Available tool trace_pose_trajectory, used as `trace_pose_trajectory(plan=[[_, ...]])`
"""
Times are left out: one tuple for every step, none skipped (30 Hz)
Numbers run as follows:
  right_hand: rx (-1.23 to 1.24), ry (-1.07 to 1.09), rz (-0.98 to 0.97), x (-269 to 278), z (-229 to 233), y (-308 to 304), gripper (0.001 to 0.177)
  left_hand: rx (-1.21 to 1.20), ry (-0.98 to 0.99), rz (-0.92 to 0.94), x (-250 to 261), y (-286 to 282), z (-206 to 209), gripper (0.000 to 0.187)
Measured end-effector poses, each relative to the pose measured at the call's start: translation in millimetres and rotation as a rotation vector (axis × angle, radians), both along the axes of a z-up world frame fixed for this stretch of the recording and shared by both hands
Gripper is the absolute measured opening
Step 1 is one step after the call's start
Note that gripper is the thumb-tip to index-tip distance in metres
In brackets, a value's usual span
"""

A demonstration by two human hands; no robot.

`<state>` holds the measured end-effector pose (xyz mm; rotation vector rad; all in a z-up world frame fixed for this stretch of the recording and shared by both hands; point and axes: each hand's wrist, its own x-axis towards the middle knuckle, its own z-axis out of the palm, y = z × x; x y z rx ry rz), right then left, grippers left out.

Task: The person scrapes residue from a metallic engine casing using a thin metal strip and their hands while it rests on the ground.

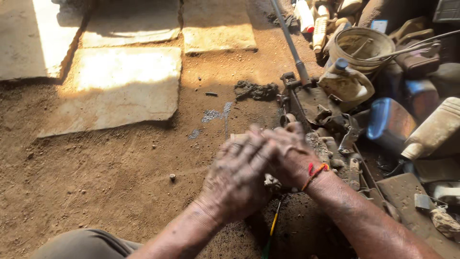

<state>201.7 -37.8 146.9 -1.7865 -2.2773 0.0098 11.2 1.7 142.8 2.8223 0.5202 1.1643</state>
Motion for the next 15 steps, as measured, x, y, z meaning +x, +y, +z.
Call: trace_pose_trajectory(plan=[[0.121, 0.066, 0.107, -1, -1, -3, 0.022, 0.072, -0.012, 0.066, 1, 2, 5, 0.077], [0.106, 0.004, 0.112, -1, 0, -8, 0.017, -0.225, 0.175, 0.070, 1, 3, 6, 0.075], [0.089, -0.060, 0.118, -1, 2, -13, 0.012, -0.524, 0.359, 0.073, 1, 4, 4, 0.073], [0.072, -0.123, 0.124, -2, 5, -18, 0.009, -0.823, 0.544, 0.075, -1, 4, -1, 0.072], [0.133, -0.134, 0.112, -2, 7, -23, 0.008, -0.687, 0.402, 0.015, 2, 4, -10, 0.071], [0.194, -0.146, 0.100, -3, 9, -27, 0.009, -0.551, 0.262, -0.045, 5, 3, -19, 0.069], [0.251, -0.158, 0.091, -4, 11, -32, 0.012, -0.417, 0.120, -0.102, 7, 1, -26, 0.067], [0.305, -0.104, 0.025, -5, 14, -37, 0.017, -0.821, 0.124, -0.065, 11, 2, -29, 0.065], [0.367, -0.049, -0.038, -7, 16, -40, 0.022, -1.219, 0.126, -0.022, 18, 7, -28, 0.062], [0.428, 0.008, -0.101, -10, 17, -43, 0.027, -1.616, 0.126, 0.021, 21, 10, -25, 0.061], [0.384, 0.133, -0.213, -14, 17, -44, 0.032, -1.743, -0.076, -0.026, 21, 12, -21, 0.047], [0.337, 0.258, -0.323, -20, 16, -44, 0.037, -1.858, -0.286, -0.076, 22, 16, -15, 0.036], [0.287, 0.384, -0.432, -25, 16, -45, 0.042, -1.963, -0.502, -0.127, 22, 17, -8, 0.030], [0.211, 0.466, -0.380, -31, 16, -49, 0.047, -2.113, -0.590, -0.158, 22, 15, -1, 0.029], [0.136, 0.547, -0.328, -39, 16, -53, 0.052, -2.261, -0.681, -0.191, 23, 11, 8, 0.030]])
